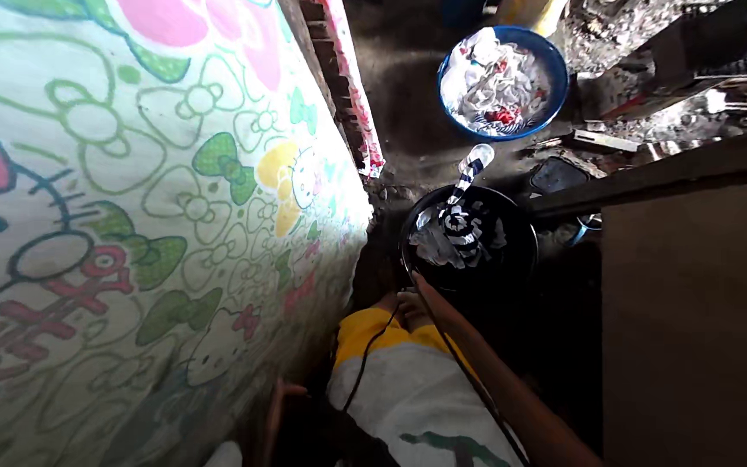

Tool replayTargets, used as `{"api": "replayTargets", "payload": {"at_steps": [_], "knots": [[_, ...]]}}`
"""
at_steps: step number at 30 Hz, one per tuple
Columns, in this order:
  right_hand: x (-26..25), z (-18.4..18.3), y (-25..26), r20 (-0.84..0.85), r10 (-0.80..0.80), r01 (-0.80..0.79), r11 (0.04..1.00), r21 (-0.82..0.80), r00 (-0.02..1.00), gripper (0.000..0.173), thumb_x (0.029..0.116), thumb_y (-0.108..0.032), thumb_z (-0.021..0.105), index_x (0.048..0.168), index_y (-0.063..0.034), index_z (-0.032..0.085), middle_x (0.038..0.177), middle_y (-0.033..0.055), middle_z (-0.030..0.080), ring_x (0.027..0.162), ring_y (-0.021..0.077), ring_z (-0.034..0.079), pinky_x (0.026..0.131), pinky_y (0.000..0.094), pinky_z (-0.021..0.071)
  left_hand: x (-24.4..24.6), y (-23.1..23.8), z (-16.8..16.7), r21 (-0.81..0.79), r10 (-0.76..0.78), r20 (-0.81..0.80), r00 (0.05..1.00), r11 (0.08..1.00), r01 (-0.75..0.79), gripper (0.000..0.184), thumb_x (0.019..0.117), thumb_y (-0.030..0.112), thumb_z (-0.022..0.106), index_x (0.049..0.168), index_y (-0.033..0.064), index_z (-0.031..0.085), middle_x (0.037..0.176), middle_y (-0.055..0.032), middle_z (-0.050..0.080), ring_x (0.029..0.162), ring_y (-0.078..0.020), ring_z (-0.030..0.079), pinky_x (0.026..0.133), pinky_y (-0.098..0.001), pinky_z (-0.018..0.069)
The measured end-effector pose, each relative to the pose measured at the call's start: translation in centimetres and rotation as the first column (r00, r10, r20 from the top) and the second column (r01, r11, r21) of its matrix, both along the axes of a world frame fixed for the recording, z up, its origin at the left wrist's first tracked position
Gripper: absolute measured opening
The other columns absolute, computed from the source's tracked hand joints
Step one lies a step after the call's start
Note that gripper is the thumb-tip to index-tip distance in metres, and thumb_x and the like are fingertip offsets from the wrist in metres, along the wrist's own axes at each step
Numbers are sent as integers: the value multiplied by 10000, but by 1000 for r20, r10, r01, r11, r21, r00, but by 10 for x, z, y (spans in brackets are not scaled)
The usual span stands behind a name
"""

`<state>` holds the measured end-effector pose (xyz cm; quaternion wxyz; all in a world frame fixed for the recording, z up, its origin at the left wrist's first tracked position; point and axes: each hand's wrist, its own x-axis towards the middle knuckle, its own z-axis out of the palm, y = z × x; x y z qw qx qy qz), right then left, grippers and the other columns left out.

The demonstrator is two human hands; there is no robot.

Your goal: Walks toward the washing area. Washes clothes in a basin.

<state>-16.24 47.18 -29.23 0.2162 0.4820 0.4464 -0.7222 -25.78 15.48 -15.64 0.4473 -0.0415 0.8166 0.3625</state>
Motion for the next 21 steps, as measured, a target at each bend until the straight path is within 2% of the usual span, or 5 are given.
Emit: {"api": "replayTargets", "payload": {"at_steps": [3, 6, 15, 18, 21], "knots": [[19, -4, -5, -5, -37, 36, 998, -59, 999, 508, 1081, -165, 507, 1548, -53, 342, 1345, 234, 567, 977, 287, 696, 816, 405, 589, 28, -20, -7, 61, 169, 33, 985, 983, -170, 670, 1092, 324, 106, 1132, -90, 631, 959, -75, 708, 895, -52, 660, 859, -276, 542], [33, 1, 3, -20, 97, -95, 993, 69, 995, 415, 1109, -264, 451, 1442, -25, 517, 1336, 221, 589, 1092, 300, 645, 914, 437, 540, 46, -5, -12, 74, 177, -97, 980, 983, -170, 571, 1111, 255, 212, 984, -89, 650, 960, -83, 702, 936, -54, 644, 927, -269, 512], [34, 55, 21, -265, -73, 78, 997, 8, 961, 362, 1133, -209, 318, 1308, 33, 524, 1116, 144, 722, 921, 190, 746, 845, 333, 619, 16, 49, 5, 3, 270, -223, 937, 961, -276, 544, 1125, 261, 265, 1078, -153, 616, 924, -193, 660, 838, -148, 627, 834, -330, 528], [23, 76, 14, -417, 27, -72, 993, -94, 909, 342, 1120, -199, 333, 1277, 31, 533, 1121, 121, 733, 916, 187, 749, 832, 331, 624, 1, 76, 7, 331, 636, -273, 722, 767, -550, 551, 1127, 230, 249, 672, 64, 513, 520, 25, 567, 475, -4, 565, 510, -162, 491], [20, 99, 9, -559, 370, -454, 891, -13, 742, 332, 1084, -233, 447, 1149, 5, 670, 1092, 46, 731, 977, 93, 690, 896, 298, 563, 0, 76, 8, 407, 705, -151, 693, 683, -606, 606, 1129, 247, 223, 594, 157, 493, 487, 73, 573, 444, -1, 563, 492, -167, 493]]}}
